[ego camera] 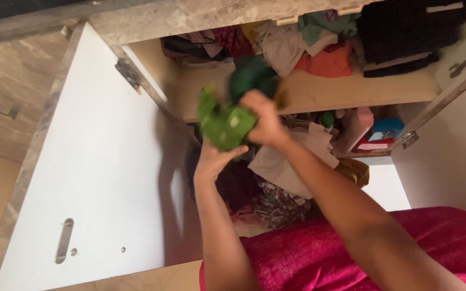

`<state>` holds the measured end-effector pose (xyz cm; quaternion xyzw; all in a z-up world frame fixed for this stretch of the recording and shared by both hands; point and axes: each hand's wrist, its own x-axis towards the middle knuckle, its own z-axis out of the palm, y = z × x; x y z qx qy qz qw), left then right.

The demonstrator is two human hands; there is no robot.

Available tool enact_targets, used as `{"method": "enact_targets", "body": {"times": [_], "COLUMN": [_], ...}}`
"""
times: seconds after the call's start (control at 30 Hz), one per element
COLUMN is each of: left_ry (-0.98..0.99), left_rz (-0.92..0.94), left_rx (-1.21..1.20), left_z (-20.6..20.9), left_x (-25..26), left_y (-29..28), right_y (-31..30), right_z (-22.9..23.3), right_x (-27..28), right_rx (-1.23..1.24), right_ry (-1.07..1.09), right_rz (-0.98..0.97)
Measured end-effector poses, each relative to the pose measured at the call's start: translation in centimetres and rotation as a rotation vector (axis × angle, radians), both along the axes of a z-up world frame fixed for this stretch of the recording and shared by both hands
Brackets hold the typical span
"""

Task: The person removes folded clothes from a cluttered wardrobe shelf and places them into a lower compartment. They handle multiple garments one by one, including patterned, green, yellow, and plaid items, and continue until the upper shelf is mostly cleared.

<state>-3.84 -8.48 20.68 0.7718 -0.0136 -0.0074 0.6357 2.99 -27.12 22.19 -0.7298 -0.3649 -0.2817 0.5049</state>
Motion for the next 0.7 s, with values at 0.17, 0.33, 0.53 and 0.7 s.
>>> {"method": "enact_targets", "body": {"times": [0.17,0.33,0.53,0.7], "left_ry": [-0.208,-0.291,0.092,0.031], "left_rz": [0.012,0.186,0.49,0.684], "left_rx": [-0.573,-0.514,0.534,0.955], "left_z": [-0.2,2.8,-2.2,-0.9], "left_x": [-2.4,-4.4,-1.1,-1.1], "left_y": [2.8,5.9,7.7,3.5], "right_y": [4.1,8.5,9.1,8.8], "right_z": [3.5,1.4,-5.1,-9.7], "right_x": [-3.7,-4.0,-6.5,-9.3], "right_rx": [0.594,0.753,0.137,-0.51], "right_ry": [0.809,1.022,0.38,0.437], "right_rz": [0.905,0.648,-0.301,0.035]}}
